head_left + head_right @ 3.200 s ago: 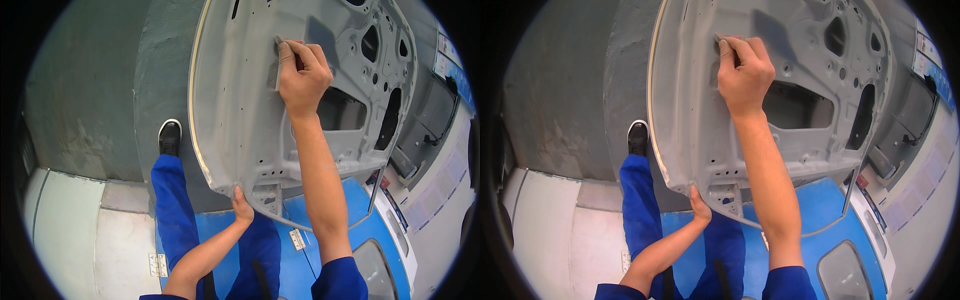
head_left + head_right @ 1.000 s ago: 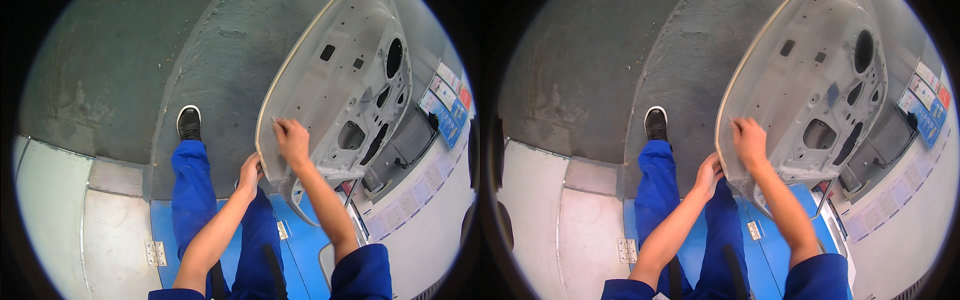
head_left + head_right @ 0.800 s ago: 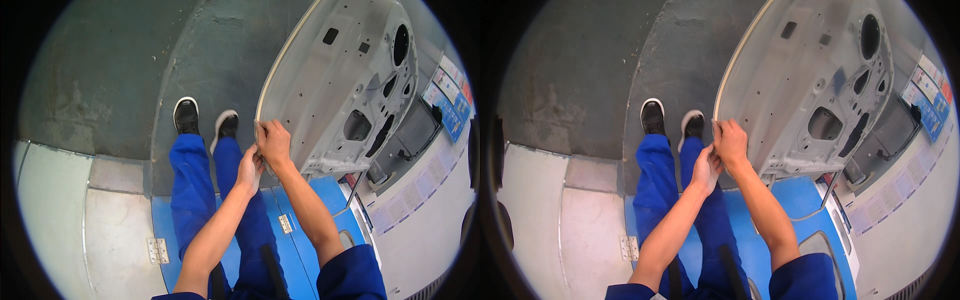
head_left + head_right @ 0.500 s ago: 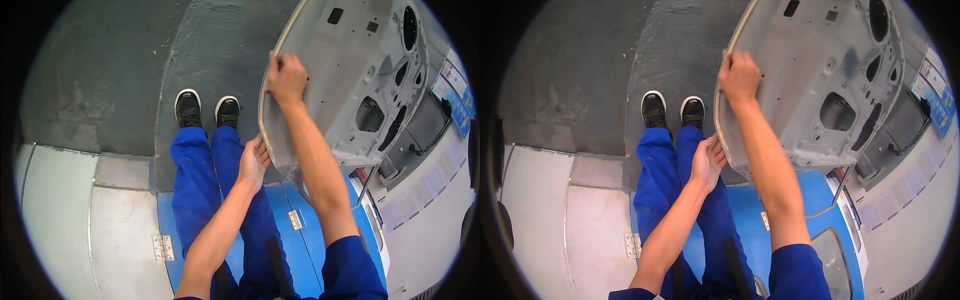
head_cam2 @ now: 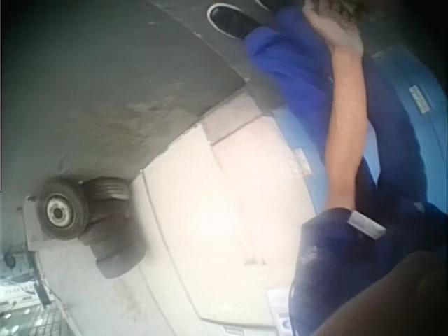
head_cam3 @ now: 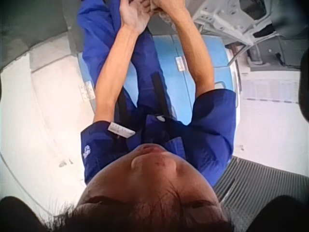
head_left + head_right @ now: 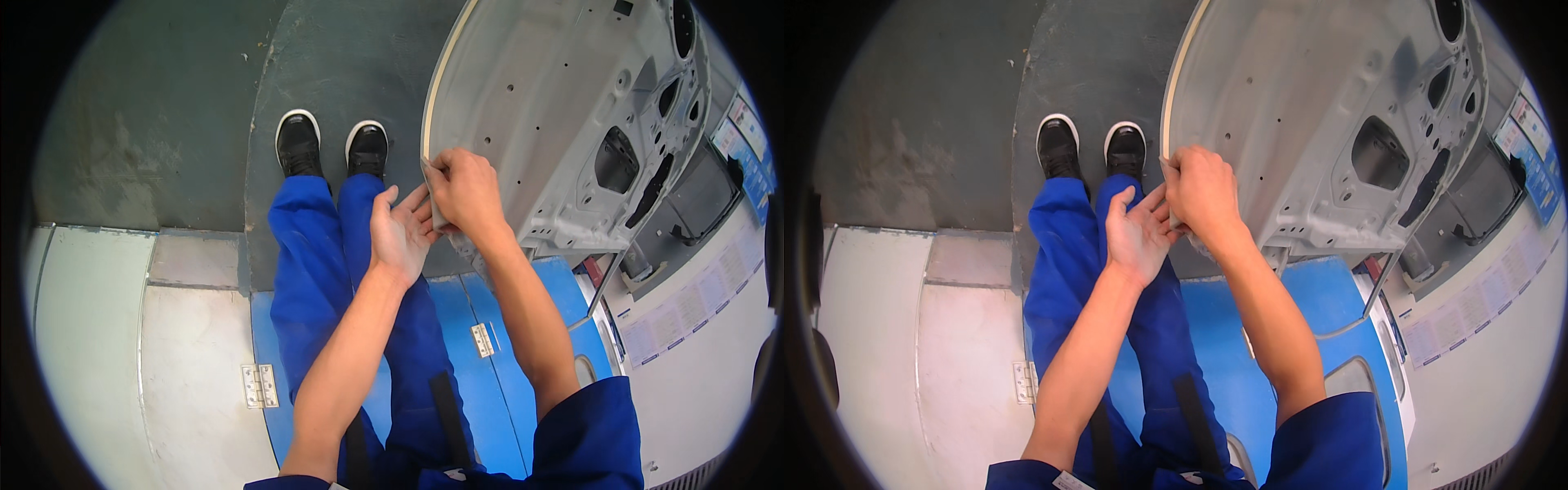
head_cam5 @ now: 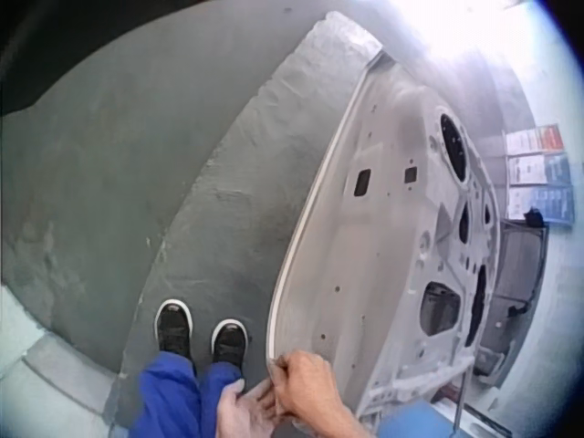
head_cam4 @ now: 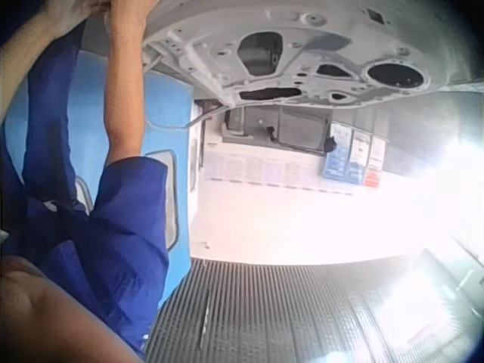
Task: The person sands the edges and surfaces of a car door and a car hood using a red sanding block. They work on both the interior and exterior surfaces, moving around the parts to reach different areas. The person then walks away from the parts toward the garage exit.
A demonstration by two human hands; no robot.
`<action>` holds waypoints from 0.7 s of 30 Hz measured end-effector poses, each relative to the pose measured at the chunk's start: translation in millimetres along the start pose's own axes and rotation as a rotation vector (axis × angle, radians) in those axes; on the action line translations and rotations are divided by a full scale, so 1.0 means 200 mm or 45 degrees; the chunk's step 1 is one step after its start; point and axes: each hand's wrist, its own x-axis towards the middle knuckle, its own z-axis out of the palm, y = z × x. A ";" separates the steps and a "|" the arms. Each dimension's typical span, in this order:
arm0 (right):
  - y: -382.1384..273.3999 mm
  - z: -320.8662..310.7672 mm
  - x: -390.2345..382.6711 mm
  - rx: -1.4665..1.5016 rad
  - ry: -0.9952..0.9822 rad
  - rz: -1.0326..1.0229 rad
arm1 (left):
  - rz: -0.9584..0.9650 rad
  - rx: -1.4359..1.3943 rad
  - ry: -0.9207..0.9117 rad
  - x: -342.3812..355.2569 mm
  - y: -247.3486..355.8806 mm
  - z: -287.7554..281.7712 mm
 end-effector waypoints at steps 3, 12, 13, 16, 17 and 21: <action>-0.02 -0.11 -0.09 -0.044 -0.258 0.115 | 0.014 -0.018 -0.105 0.00 0.02 -0.01; 0.05 -0.04 -0.11 -0.066 -0.066 -0.099 | 0.029 -0.080 -0.066 0.02 -0.03 -0.03; 0.05 0.00 -0.05 -0.096 0.006 -0.161 | 0.023 -0.090 -0.052 0.02 -0.04 -0.02; -0.01 0.03 0.13 -0.025 -0.055 -0.016 | -0.013 -0.090 -0.028 0.01 -0.03 -0.03; 0.00 0.02 0.11 -0.028 -0.024 -0.083 | -0.005 -0.094 -0.034 0.03 -0.01 -0.03; 0.02 0.00 -0.05 0.060 0.039 -0.242 | -0.010 -0.039 -0.037 0.00 -0.01 -0.01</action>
